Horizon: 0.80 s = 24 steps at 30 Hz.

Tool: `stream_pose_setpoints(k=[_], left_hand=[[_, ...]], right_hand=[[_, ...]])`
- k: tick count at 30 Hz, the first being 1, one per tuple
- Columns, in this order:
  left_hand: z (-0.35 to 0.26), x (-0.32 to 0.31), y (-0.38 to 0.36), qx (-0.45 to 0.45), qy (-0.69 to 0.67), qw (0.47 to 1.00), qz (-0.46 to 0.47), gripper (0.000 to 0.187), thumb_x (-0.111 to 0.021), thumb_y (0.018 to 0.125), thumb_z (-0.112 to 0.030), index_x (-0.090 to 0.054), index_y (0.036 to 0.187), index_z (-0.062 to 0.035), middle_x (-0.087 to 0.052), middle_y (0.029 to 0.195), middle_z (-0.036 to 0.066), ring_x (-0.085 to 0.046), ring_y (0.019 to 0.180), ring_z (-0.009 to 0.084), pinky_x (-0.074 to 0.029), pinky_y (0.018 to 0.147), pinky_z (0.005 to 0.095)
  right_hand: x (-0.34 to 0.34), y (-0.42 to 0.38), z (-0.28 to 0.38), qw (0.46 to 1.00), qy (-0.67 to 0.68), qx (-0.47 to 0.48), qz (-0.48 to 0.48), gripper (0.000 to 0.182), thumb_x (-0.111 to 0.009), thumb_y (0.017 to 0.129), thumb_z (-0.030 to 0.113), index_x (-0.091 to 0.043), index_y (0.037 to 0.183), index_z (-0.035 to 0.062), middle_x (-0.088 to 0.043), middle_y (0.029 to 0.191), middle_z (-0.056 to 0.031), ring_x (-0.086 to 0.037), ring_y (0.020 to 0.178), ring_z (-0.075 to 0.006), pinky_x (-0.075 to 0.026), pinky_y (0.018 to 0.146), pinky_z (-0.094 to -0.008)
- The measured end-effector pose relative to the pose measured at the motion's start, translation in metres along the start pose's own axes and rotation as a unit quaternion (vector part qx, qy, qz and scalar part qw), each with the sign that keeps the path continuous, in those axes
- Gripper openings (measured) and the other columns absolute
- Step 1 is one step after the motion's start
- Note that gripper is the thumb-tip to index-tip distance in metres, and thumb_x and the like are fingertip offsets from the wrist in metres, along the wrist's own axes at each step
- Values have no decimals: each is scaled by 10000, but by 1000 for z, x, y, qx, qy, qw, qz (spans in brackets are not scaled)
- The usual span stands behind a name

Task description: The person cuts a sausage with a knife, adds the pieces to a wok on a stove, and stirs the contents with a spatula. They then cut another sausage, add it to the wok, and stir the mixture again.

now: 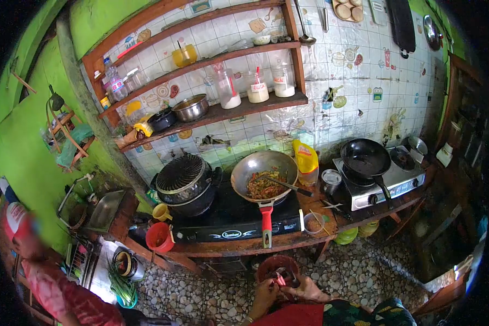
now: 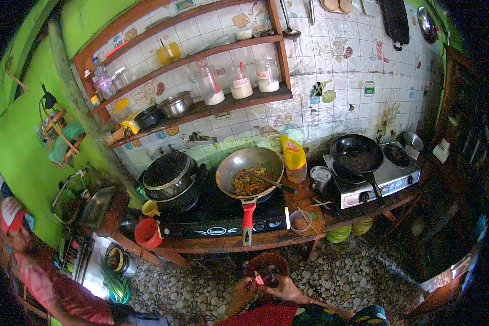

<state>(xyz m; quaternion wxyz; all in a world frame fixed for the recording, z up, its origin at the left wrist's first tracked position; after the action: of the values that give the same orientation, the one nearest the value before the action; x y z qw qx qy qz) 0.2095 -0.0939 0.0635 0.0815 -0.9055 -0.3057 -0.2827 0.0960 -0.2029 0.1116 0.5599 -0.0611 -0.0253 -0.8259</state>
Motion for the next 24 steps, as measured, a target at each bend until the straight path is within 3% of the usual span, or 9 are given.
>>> stream_pose_setpoints(k=[3,5,10,12,15,19,21,22,24], left_hand=[[-1,4,0,87,-63,994,-17,217,-554,823,-215,-569,897,-12,-610,754,112,-597,685,214,-466,600,316],[-13,8,4,92,-19,996,-2,231,-569,811,-225,-567,893,-9,-612,748,108,-599,684,208,-470,608,313],[-9,7,21,77,18,997,26,269,-593,733,-270,-606,803,-10,-595,652,133,-601,620,238,-457,565,344],[-6,-1,21,67,-104,992,36,259,-591,720,-267,-600,761,-11,-580,623,145,-590,600,250,-439,538,352],[-16,-3,25,58,-9,998,22,256,-577,726,-265,-593,771,-13,-576,635,163,-576,586,274,-423,525,368],[-14,-16,26,52,-37,997,38,268,-602,755,-312,-543,796,-55,-570,630,48,-564,629,135,-436,559,262],[-14,-24,29,28,32,999,0,261,-538,810,-300,-532,848,-42,-566,700,54,-562,636,135,-440,575,256],[-17,-28,28,29,32,999,-1,261,-538,810,-300,-532,848,-42,-566,700,54,-562,636,135,-440,575,256],[-37,-27,26,11,-184,983,-17,212,-478,805,-204,-557,919,-44,-592,731,116,-616,645,242,-477,580,317]], right_hand=[[13,3,-5,979,-161,-76,-102,365,-621,794,271,-537,1020,-4,-606,673,-60,-545,605,-88,-451,612,-248],[11,8,14,988,-146,35,-36,448,-597,804,304,-484,1129,17,-627,782,-102,-587,683,-146,-473,642,-310],[3,21,-29,940,-337,-26,39,561,-582,784,385,-442,1192,27,-620,839,-182,-610,750,-262,-476,683,-396],[11,19,-22,962,-266,-53,-18,622,-625,736,410,-455,1169,-2,-612,835,-205,-610,762,-259,-475,690,-368],[17,18,-29,976,-210,-46,-37,629,-659,695,414,-480,1118,-17,-599,828,-225,-607,755,-276,-476,675,-357],[31,16,-20,991,-114,-66,14,507,-662,703,359,-546,1022,-17,-599,757,-200,-606,683,-260,-475,621,-331],[34,21,-54,974,-170,-117,95,405,-650,736,214,-535,1065,7,-601,720,-102,-514,618,-78,-419,529,-282],[33,20,-62,974,-170,-117,96,405,-650,736,214,-535,1065,7,-601,720,-102,-514,618,-78,-419,529,-282],[37,20,-44,988,-128,87,-5,402,-646,742,210,-530,1070,7,-600,720,-84,-505,604,-74,-408,517,-272]])
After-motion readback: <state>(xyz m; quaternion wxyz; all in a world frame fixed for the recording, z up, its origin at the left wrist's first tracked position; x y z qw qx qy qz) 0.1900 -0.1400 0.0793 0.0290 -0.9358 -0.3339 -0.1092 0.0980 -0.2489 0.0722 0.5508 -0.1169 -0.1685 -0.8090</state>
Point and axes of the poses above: each hand's wrist, its own y-axis towards the middle knuckle, its own x-axis out of the back of the hand, z = x × y, the point moved 5 cm from there along y, towards the middle knuckle
